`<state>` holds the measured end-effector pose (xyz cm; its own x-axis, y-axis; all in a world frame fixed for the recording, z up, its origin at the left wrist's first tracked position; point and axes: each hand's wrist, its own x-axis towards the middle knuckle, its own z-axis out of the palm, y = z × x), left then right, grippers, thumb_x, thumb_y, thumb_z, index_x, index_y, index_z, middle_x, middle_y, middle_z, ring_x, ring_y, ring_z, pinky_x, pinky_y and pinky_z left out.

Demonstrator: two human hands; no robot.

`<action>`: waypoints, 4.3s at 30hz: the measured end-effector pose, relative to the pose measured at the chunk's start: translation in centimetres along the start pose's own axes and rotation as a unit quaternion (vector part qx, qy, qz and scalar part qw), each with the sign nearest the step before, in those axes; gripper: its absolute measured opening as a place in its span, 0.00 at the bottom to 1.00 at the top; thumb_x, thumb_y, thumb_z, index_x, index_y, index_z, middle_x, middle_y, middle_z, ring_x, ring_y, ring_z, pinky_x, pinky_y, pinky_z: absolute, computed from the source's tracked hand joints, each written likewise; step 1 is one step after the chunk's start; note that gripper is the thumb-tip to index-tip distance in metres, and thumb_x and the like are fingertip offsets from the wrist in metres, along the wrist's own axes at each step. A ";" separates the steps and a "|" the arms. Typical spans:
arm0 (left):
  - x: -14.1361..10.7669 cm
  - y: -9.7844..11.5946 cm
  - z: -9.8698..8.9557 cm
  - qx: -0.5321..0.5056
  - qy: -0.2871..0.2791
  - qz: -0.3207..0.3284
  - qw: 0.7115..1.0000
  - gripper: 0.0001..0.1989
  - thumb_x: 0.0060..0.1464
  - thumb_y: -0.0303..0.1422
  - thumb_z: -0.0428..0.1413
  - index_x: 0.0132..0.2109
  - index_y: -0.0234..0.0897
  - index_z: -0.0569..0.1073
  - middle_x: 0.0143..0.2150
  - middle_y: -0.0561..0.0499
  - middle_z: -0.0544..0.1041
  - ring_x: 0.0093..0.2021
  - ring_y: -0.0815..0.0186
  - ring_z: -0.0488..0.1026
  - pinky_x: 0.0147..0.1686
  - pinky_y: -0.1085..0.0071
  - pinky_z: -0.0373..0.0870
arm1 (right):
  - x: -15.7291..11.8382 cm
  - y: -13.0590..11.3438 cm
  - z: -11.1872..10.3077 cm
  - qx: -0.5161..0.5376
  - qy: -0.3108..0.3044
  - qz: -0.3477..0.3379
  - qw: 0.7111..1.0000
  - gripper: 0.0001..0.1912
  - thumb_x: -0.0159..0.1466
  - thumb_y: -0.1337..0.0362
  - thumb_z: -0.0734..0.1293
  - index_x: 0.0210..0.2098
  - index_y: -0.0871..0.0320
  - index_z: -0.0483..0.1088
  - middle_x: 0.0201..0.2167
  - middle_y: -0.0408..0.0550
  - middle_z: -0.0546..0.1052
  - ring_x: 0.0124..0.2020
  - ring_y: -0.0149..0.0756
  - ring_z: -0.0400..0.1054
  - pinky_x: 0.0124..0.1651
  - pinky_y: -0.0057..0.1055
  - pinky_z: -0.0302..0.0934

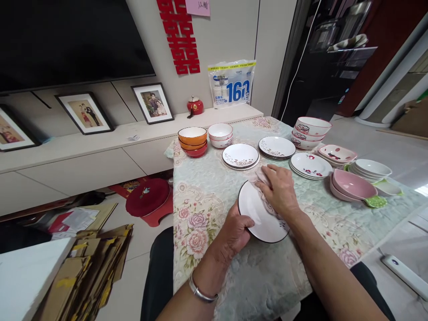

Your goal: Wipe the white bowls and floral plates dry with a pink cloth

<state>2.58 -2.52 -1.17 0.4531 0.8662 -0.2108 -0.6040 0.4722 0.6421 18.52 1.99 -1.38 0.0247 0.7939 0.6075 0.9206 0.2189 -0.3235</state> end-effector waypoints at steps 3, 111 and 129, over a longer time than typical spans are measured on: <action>0.1 0.0 0.2 -0.013 0.011 0.011 1.000 0.41 0.28 0.17 0.53 0.56 0.38 0.71 0.40 0.48 0.81 0.43 0.55 0.76 0.47 0.61 0.68 | -0.1 0.2 0.0 0.020 0.055 0.040 0.997 0.14 0.63 0.60 0.67 0.47 0.59 0.71 0.43 0.57 0.72 0.47 0.47 0.65 0.49 0.42 0.61; 1.2 2.0 -2.2 -0.019 0.094 0.077 0.992 0.12 0.50 0.37 0.64 0.40 0.35 0.77 0.43 0.48 0.80 0.42 0.66 0.75 0.45 0.70 0.70 | 1.4 1.0 -6.2 0.581 -0.103 0.401 0.701 0.25 0.39 0.64 0.81 0.36 0.59 0.75 0.23 0.42 0.78 0.19 0.32 0.69 0.21 0.28 0.65; 1.1 1.0 -2.0 -0.012 0.107 0.004 0.994 0.33 0.36 0.27 0.70 0.53 0.34 0.73 0.42 0.45 0.82 0.39 0.59 0.78 0.40 0.65 0.72 | 0.2 3.7 -1.0 0.096 -0.135 0.200 0.966 0.21 0.60 0.56 0.66 0.49 0.61 0.73 0.44 0.56 0.78 0.46 0.49 0.71 0.47 0.41 0.62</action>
<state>1.19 -0.78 -2.27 0.3001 0.8834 -0.3599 -0.6230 0.4672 0.6274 22.35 2.40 -1.79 0.2365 0.9501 0.2035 0.7682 -0.0547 -0.6378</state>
